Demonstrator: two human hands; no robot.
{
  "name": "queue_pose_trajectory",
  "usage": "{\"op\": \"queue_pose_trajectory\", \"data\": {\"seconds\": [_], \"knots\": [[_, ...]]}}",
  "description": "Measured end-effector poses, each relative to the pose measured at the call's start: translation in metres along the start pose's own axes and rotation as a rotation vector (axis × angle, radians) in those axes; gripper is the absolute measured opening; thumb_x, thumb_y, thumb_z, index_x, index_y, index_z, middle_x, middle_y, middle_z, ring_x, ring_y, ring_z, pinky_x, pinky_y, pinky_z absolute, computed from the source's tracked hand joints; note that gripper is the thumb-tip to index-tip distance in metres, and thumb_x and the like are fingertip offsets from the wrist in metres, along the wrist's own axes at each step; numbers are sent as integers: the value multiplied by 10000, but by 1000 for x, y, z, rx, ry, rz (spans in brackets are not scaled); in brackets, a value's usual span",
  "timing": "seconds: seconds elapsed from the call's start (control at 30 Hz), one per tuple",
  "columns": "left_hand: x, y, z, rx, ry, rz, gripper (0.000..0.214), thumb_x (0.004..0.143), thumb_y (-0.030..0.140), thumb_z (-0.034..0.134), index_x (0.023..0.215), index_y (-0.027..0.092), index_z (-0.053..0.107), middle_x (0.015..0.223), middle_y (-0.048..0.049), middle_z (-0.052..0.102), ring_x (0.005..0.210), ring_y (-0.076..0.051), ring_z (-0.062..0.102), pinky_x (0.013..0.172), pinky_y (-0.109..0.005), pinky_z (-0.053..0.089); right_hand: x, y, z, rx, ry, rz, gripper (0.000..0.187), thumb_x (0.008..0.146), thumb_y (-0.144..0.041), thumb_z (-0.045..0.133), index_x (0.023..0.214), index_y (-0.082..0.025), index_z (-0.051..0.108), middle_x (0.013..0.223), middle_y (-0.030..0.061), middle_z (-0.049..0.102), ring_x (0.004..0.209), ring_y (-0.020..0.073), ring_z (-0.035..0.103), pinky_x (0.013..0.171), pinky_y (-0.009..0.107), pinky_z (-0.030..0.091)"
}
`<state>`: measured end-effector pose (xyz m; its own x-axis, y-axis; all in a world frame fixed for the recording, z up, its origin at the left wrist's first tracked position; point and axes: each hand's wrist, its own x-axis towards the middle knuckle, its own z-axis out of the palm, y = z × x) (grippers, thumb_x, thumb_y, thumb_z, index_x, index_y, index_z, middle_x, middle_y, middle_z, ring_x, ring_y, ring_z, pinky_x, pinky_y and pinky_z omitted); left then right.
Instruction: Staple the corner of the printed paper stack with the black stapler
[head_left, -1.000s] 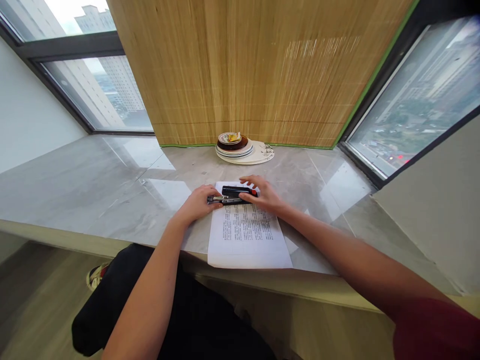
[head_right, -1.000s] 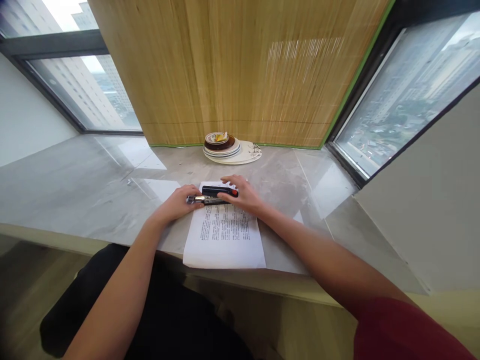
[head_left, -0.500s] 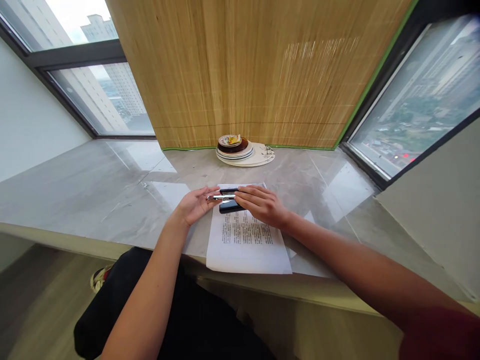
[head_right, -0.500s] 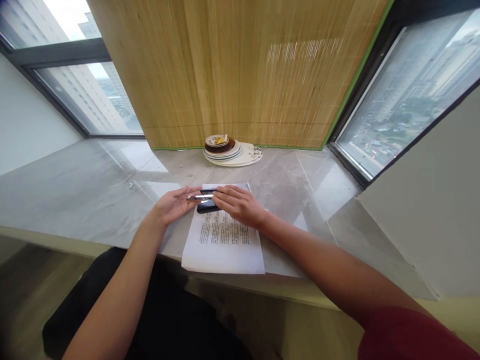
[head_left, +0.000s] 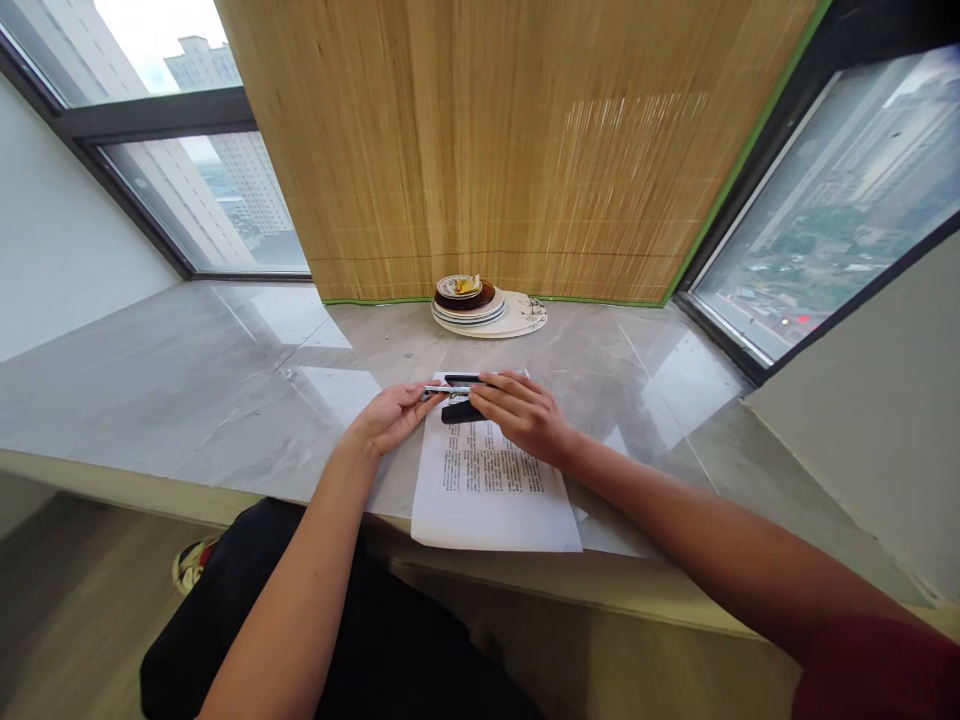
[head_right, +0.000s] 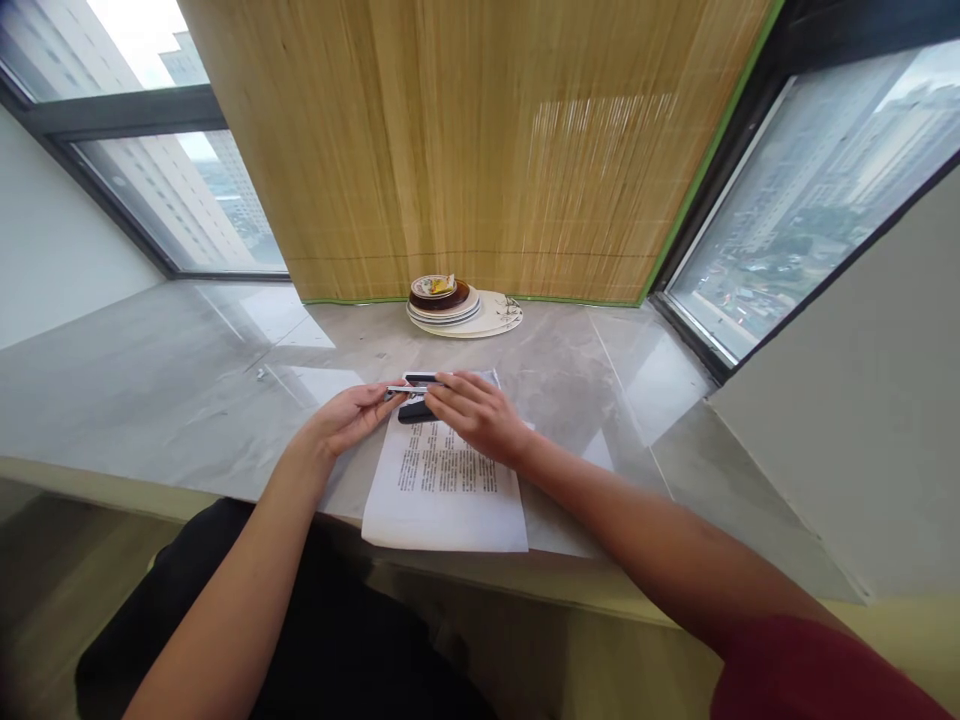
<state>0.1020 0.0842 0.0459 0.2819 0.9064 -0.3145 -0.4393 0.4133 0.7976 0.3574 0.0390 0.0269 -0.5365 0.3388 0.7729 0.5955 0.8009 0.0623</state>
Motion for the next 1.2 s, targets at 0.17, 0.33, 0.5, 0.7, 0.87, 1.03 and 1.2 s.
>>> {"op": "queue_pose_trajectory", "data": {"seconds": [0.17, 0.33, 0.5, 0.7, 0.87, 1.03, 1.2], "knots": [[1, 3, 1, 2, 132, 74, 379, 976, -73, 411, 1251, -23, 667, 1086, -199, 763, 1017, -172, 787, 953, -193, 637, 1, 6, 5, 120, 216, 396, 369, 898, -28, 624, 1131, -253, 801, 1133, 50, 826, 1117, 269, 763, 994, 439, 599], [0, 5, 0, 102, 183, 225, 206, 1033, 63, 515, 1128, 65, 698, 1110, -163, 778, 813, -106, 760, 773, -181, 639, -4, 8, 8, 388, 77, 789, 253, 756, -168, 821, 1002, -226, 833, 886, 13, 829, 771, 230, 766, 733, 327, 582], [-7, 3, 3, 330, -46, 341, 321, 953, 366, 760, 1179, 157, 667, 1154, -127, 794, 480, -15, 501, 440, -154, 405, -6, 10, 14, 381, -84, 787, 239, 752, -204, 868, 984, -219, 817, 878, 29, 820, 767, 237, 743, 730, 346, 566], [-29, -3, 20, 586, -389, 383, 517, 966, 534, 722, 1316, 183, 576, 716, -15, 749, 391, -36, 386, 455, -190, 295, 8, -11, -2, 240, 159, 311, 397, 915, -349, 807, 1292, -270, 710, 1253, 103, 763, 1174, 301, 690, 1032, 489, 549], [-39, -13, 32, 672, -573, 281, 626, 932, 596, 738, 1370, 204, 523, 493, 91, 555, 374, -78, 426, 519, -214, 361, 6, -22, 0, 208, 82, 35, 278, 992, -259, 718, 1255, -347, 730, 1135, 11, 813, 1052, 232, 726, 947, 418, 569], [-39, -22, 34, 676, -633, 274, 608, 948, 605, 711, 1379, 216, 533, 497, 90, 551, 385, -85, 463, 621, -251, 455, 3, -23, 6, 216, 85, 4, 272, 1001, -172, 672, 1188, -355, 745, 1032, -19, 823, 956, 209, 718, 889, 390, 584], [-29, -11, 30, 701, -549, 380, 620, 932, 621, 709, 1366, 223, 516, 856, -59, 768, 486, -141, 646, 506, -244, 460, 9, -9, -4, 279, 338, 232, 151, 982, -212, 708, 1099, -304, 735, 998, 9, 815, 894, 215, 726, 834, 389, 600]]}}
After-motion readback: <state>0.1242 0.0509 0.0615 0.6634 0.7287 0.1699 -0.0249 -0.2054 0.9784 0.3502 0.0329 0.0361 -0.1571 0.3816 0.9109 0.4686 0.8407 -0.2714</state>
